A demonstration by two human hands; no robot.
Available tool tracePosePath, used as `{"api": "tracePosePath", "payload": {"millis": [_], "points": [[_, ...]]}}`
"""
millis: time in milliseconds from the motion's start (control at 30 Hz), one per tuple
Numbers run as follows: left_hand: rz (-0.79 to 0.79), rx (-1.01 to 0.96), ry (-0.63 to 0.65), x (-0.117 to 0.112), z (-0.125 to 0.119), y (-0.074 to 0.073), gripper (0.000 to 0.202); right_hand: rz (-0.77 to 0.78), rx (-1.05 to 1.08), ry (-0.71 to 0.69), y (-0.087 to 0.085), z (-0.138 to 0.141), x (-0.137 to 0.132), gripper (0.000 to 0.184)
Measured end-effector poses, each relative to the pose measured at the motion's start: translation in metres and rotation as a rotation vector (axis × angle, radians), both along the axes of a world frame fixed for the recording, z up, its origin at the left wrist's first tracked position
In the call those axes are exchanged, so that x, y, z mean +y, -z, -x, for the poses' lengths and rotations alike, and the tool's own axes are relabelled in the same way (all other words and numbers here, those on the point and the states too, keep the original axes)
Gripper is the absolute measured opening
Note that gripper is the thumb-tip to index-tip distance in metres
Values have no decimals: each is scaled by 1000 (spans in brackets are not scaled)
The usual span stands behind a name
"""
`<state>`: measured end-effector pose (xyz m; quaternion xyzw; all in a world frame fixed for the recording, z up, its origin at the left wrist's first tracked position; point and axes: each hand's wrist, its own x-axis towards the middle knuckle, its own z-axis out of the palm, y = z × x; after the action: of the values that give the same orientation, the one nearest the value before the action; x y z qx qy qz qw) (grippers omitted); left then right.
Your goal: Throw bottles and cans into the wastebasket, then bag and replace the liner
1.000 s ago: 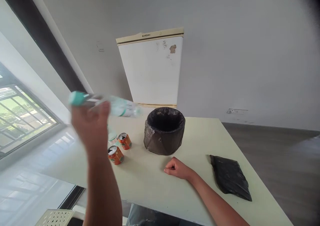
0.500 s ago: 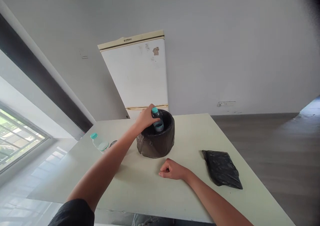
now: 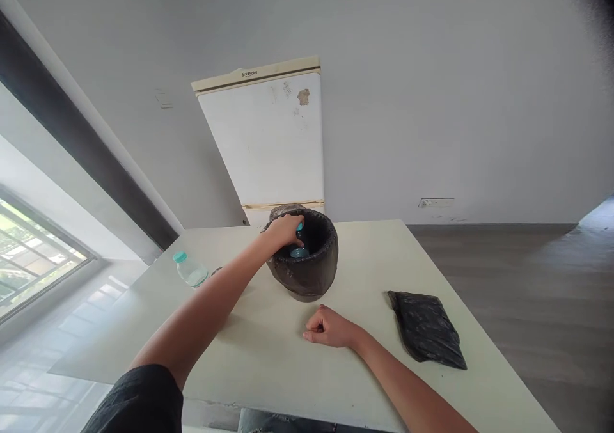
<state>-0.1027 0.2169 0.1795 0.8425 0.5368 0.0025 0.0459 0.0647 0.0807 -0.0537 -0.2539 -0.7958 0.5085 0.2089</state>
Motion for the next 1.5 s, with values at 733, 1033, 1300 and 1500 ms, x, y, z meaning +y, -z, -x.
{"api": "tracePosePath", "payload": {"millis": [733, 1033, 1300, 1500], "points": [[-57, -88, 46, -18, 1, -34, 43, 40, -35, -11, -4, 0, -2, 50], [-761, -653, -694, -129, 149, -30, 21, -20, -35, -28, 8, 2, 0, 53], [-598, -405, -1015, -124, 259, 41, 80, -42, -81, -24, 11, 1, 0, 53], [-319, -410, -915, -94, 268, 67, 54, -63, -91, -39, 7, 1, -1, 54]]}}
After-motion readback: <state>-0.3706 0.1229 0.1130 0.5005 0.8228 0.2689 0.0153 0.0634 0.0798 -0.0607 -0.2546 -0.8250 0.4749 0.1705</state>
